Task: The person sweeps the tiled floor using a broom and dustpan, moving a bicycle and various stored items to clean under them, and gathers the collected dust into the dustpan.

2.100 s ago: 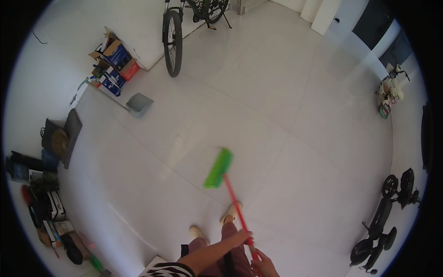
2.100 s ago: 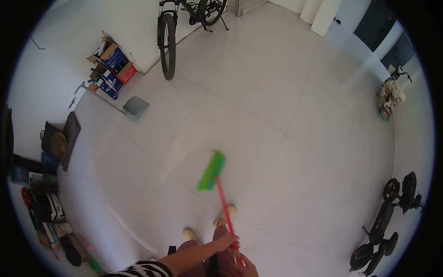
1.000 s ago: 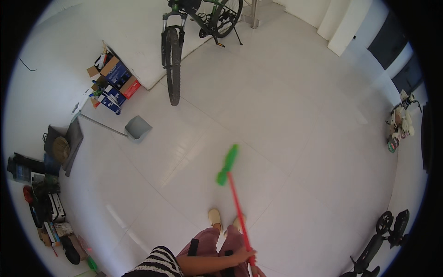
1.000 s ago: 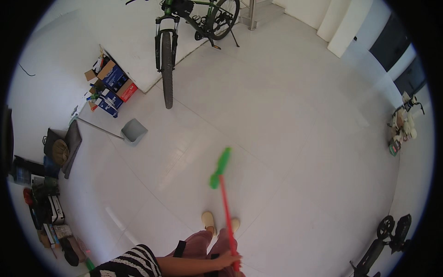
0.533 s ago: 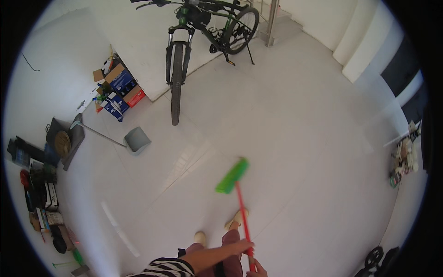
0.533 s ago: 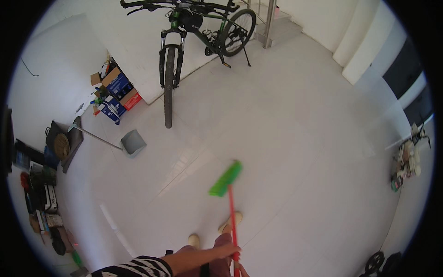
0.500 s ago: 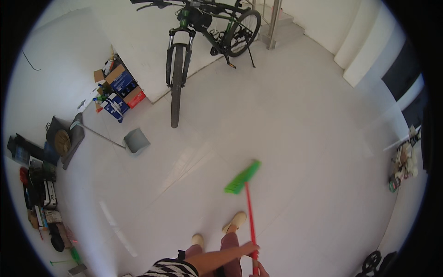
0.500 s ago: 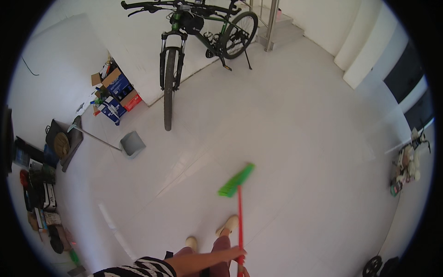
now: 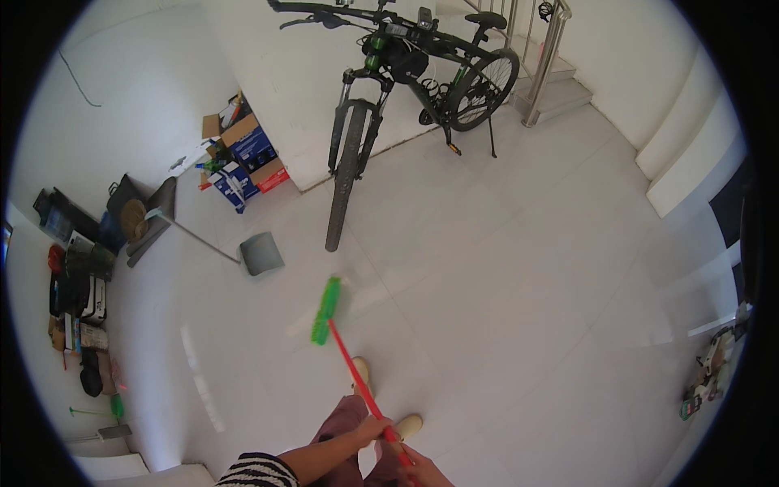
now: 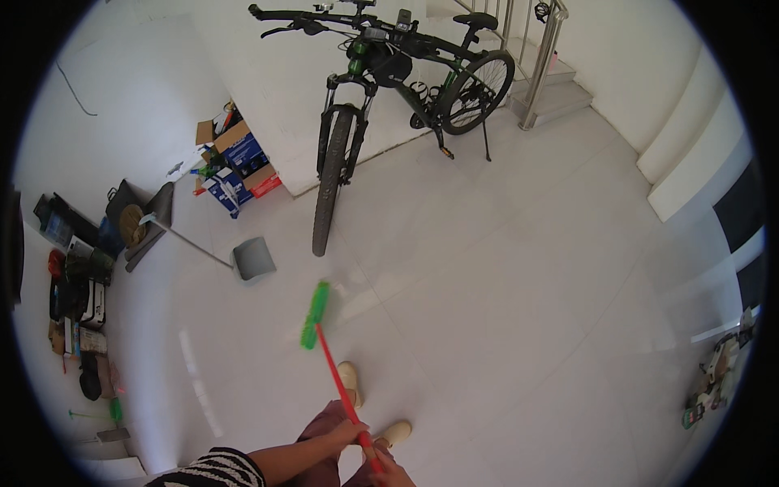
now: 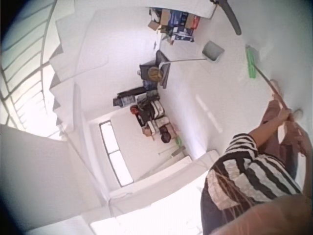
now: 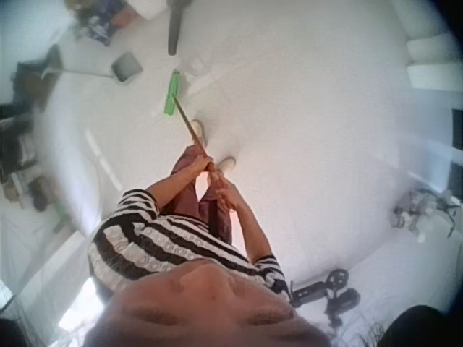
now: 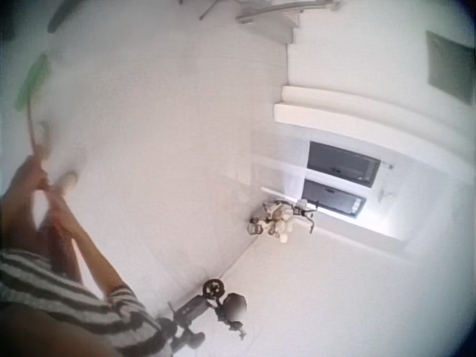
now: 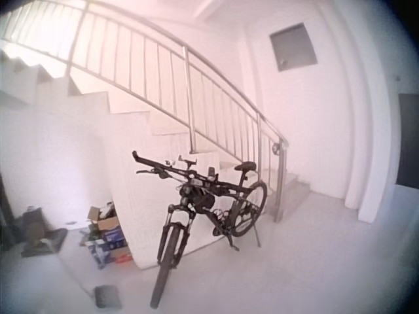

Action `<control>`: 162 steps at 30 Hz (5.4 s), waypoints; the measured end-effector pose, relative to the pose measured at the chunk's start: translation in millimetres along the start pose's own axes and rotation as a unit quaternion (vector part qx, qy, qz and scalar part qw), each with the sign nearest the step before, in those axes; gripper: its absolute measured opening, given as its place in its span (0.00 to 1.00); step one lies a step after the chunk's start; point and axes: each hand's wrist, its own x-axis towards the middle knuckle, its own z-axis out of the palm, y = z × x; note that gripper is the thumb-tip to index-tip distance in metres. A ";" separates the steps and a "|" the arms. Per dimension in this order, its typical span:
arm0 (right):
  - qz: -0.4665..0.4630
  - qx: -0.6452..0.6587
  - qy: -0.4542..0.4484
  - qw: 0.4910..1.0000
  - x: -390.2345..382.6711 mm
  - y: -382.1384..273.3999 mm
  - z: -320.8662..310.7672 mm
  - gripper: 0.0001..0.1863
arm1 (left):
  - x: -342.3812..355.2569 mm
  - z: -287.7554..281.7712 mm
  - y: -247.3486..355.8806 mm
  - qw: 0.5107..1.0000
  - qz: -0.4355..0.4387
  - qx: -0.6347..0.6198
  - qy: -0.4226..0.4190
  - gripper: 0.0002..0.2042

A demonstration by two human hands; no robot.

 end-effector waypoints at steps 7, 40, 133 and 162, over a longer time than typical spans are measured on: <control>0.136 0.115 0.014 0.984 115.4 -118.5 -6.6 0.34 | 111.9 -33.6 122.0 0.999 -0.005 0.023 0.028 0.08; -0.077 0.242 0.087 0.963 462.0 -485.3 -167.0 0.20 | 414.6 113.8 628.5 0.833 0.241 0.473 0.155 0.22; 0.022 0.136 0.331 0.933 198.4 -318.1 -36.6 0.25 | 274.8 82.7 380.8 0.930 -0.071 0.306 -0.189 0.13; 0.023 0.239 0.297 0.924 242.4 -493.8 -423.8 0.27 | 513.7 474.4 538.7 0.954 -0.053 0.220 -0.198 0.07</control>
